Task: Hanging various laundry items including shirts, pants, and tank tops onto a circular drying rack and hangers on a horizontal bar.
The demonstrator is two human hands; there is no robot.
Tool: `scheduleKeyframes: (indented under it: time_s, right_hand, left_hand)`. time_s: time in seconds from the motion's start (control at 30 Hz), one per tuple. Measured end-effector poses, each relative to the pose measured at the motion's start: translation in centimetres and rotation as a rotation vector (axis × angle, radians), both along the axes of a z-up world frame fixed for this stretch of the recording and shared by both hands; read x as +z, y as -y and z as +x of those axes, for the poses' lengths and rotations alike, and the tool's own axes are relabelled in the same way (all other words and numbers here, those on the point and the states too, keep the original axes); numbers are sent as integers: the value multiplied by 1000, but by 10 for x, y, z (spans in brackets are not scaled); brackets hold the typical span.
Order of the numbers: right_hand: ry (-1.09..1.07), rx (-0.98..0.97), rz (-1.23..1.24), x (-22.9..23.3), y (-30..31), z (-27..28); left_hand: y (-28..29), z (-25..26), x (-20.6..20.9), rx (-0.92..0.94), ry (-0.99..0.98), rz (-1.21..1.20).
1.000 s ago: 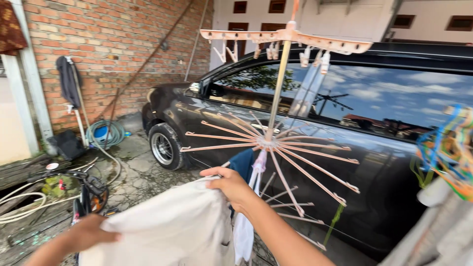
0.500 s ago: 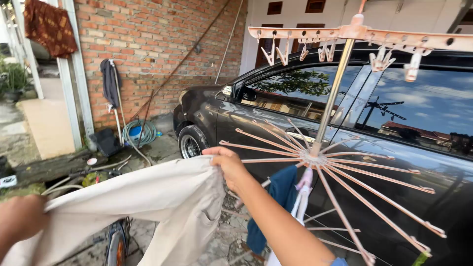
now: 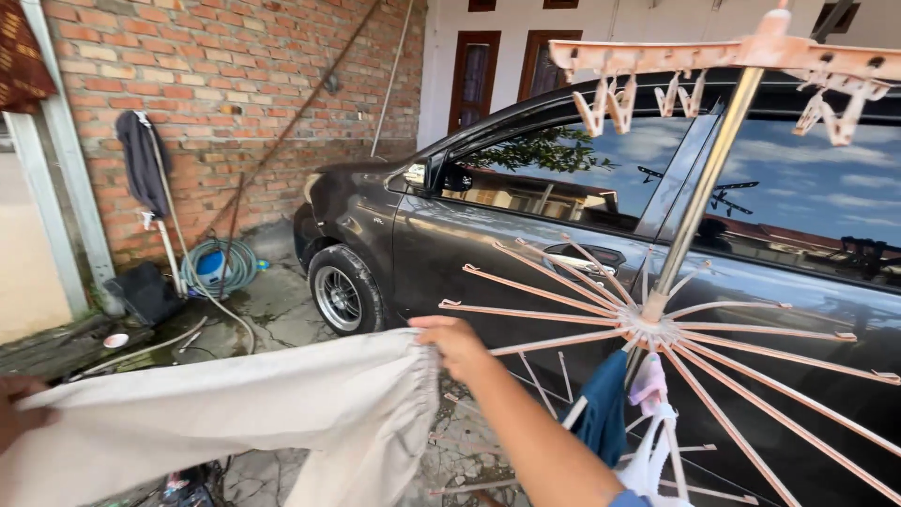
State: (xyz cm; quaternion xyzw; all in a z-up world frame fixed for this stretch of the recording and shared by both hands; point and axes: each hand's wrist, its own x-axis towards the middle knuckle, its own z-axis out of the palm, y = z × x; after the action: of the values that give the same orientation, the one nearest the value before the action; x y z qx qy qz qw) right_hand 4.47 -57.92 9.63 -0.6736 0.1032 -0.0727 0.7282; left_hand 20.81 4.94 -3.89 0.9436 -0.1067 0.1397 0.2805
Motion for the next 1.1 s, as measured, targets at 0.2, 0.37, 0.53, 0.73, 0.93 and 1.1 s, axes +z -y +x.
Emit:
scheduleKeyframes:
  time_s: [0.2,0.37,0.53,0.73,0.93,1.1]
  right_hand:
    - [-81,-90,4,-18,95,0]
    - [-134,-272,-347,8,152,-41]
    - [-72,-457,-860,29,220,-82]
    - [-100,-707,-1605,64,217,-136]
    - [0,-903,-1387,33,283,-140]
    - [32,-596,-1749,-27,394,-125]
  left_hand:
    - [77,80,45,-84,-18,-42]
    - [167,37,91,-283,-250,-19]
    - [257,10,119,-419,-359,-64]
    - [339,-16,136,-643,-162,-45]
    - [389,-62,160,-611,-227,64]
    - [408,-53,133,-488,-103,194]
